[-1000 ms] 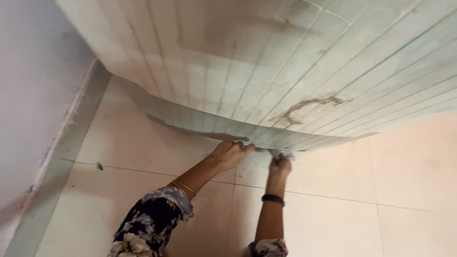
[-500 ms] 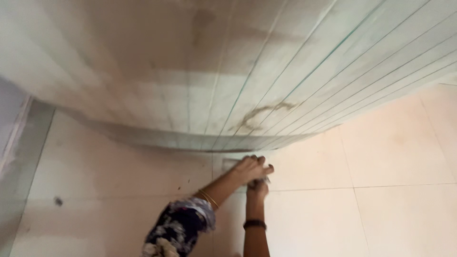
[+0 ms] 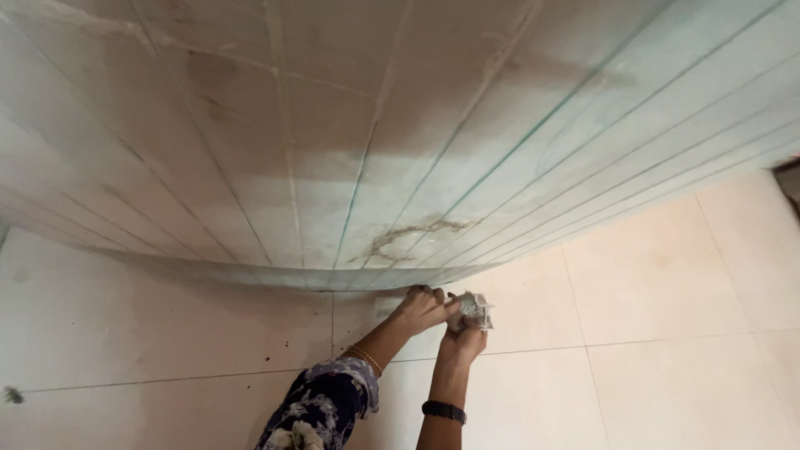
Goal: The person sprays a cleaning solution onto a tiled wall and wipes the surface with a cloth. They repeatedly spray and scrub the lower section of the wall, focusing on removing stains.
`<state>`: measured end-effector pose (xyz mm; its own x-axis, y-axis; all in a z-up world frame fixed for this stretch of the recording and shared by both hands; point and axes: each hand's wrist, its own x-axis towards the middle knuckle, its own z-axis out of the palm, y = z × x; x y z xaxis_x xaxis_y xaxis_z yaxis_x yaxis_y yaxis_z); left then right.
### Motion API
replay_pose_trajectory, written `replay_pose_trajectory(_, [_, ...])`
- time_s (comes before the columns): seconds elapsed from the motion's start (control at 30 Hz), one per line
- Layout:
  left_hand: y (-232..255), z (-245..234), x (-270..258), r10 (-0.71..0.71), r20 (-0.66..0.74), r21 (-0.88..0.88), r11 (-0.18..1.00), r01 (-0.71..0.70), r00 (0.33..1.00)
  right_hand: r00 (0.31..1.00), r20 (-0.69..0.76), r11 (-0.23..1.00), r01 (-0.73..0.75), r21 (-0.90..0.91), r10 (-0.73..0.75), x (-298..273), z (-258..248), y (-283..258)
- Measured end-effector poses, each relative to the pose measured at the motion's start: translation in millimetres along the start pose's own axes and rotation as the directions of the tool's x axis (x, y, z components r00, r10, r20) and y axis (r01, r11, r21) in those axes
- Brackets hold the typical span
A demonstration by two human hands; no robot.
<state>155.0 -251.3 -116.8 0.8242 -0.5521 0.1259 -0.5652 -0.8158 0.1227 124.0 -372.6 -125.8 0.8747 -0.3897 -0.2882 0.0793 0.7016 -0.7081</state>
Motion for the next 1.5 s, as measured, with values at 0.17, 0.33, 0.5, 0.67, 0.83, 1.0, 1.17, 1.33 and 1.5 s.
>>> replay_pose_trajectory(0.17, [-9, 4, -16, 0.025, -0.056, 0.070, 0.997, -0.021, 0.998, 0.993, -0.110, 0.999, -0.030, 0.013, 0.031, -16, 9, 4])
replay_pose_trajectory(0.33, [-24, -10, -44, 0.034, 0.003, 0.052, 0.998, -0.034, 0.999, 0.994, -0.096, 0.998, -0.056, -0.004, 0.056, -10, 6, 25])
replay_pose_trajectory(0.5, [-34, -20, -76, 0.039, -0.048, 0.065, 0.997, -0.036, 0.998, 0.991, -0.062, 0.993, -0.113, 0.030, 0.115, -12, 0, 48])
replay_pose_trajectory(0.67, [-58, -28, -119, -0.007, -0.075, 0.084, 0.996, 0.014, 0.997, 0.988, -0.052, 0.989, -0.148, -0.003, 0.148, -24, 4, 70])
replay_pose_trajectory(0.83, [-88, -48, -168, 0.000, -0.295, 0.143, 0.989, 0.045, 0.956, 0.981, -0.030, 0.981, -0.192, 0.007, 0.192, -46, 15, 84])
replay_pose_trajectory(1.0, [-98, -65, -204, -0.098, -0.061, 0.205, 0.973, 0.108, 0.993, 0.982, 0.018, 0.982, -0.190, 0.013, 0.190, -67, 27, 87])
replay_pose_trajectory(1.17, [-119, -83, -236, -0.143, 0.002, 0.195, 0.971, 0.140, 0.990, 0.978, 0.014, 0.978, -0.209, -0.001, 0.209, -91, 36, 93])
replay_pose_trajectory(1.33, [-139, -109, -266, -0.183, 0.071, 0.190, 0.967, 0.167, 0.980, 0.979, 0.038, 0.979, -0.202, -0.024, 0.202, -105, 38, 110])
replay_pose_trajectory(1.5, [-152, -129, -303, -0.233, -0.015, 0.165, 0.959, 0.232, 0.972, 0.976, 0.014, 0.976, -0.218, 0.004, 0.218, -111, 39, 129])
